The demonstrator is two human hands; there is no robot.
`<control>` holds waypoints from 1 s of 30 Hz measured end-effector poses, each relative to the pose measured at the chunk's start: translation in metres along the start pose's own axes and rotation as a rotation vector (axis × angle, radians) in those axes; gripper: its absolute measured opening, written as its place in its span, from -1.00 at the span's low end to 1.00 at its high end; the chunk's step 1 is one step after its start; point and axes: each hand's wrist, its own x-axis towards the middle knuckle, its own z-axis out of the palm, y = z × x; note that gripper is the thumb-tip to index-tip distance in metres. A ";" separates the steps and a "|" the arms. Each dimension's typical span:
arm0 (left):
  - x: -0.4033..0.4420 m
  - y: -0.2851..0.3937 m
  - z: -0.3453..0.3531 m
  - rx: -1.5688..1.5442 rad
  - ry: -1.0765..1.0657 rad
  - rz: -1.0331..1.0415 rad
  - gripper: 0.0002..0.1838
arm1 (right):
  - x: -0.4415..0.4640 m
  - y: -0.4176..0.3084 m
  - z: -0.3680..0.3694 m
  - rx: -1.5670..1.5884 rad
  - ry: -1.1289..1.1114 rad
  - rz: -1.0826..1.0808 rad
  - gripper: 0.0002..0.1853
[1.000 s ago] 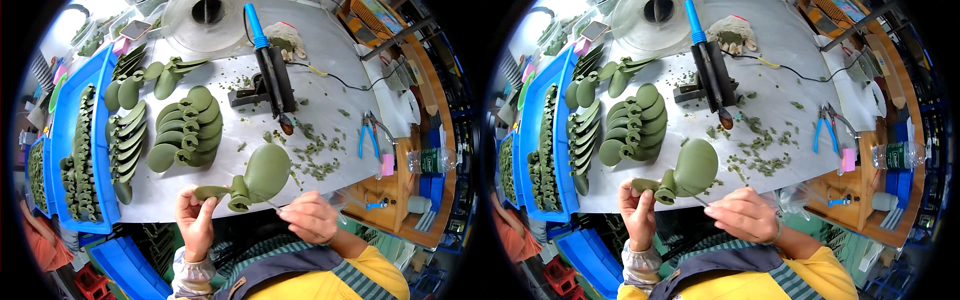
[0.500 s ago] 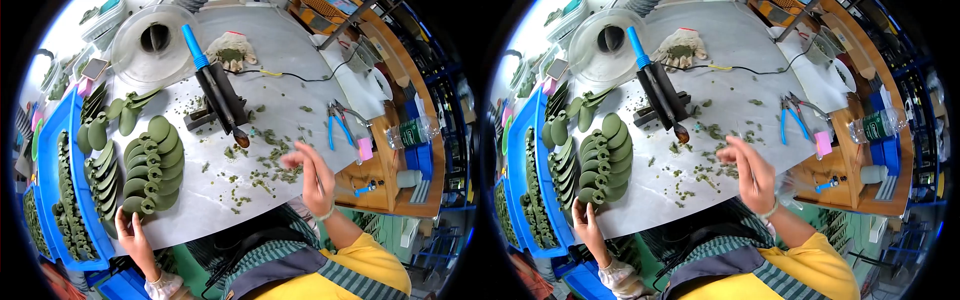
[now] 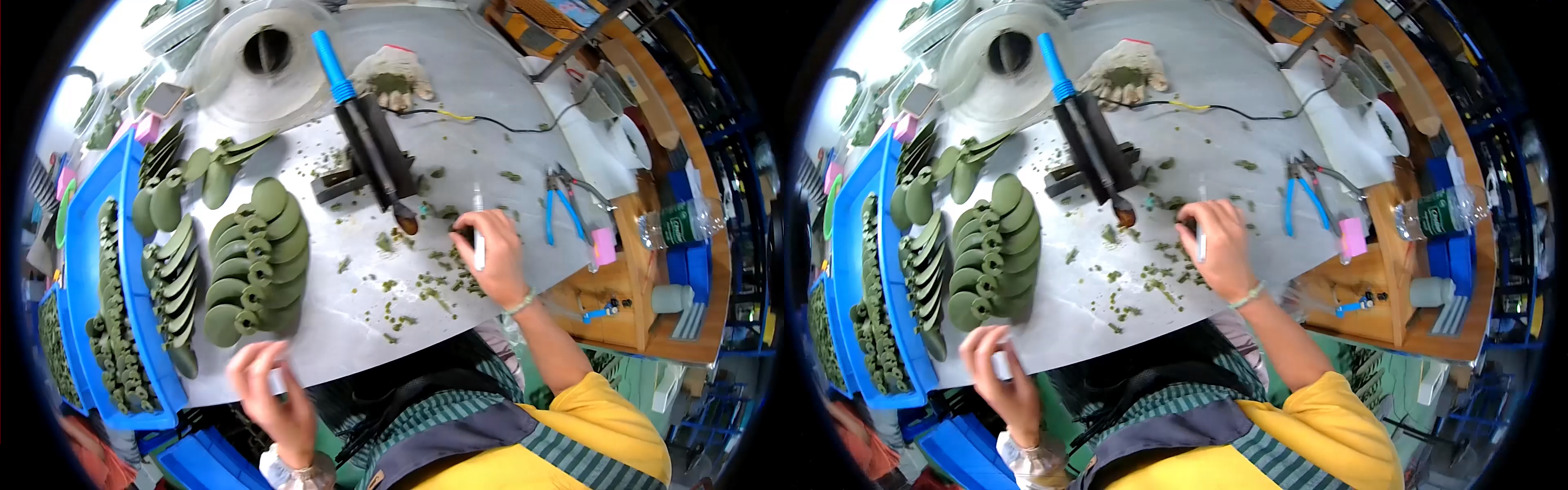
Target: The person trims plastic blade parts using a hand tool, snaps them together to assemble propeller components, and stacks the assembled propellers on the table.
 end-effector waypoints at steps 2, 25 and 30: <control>0.004 0.016 0.006 -0.124 -0.175 0.052 -0.75 | -0.001 -0.025 -0.014 0.107 -0.002 0.004 -0.74; -0.003 0.022 0.029 -1.316 -0.500 -0.784 -0.75 | -0.009 -0.097 -0.052 0.709 -0.359 -0.105 -0.66; -0.005 0.019 0.035 -1.393 -0.340 -0.894 -0.74 | -0.011 -0.124 -0.054 1.003 -0.264 0.309 -0.77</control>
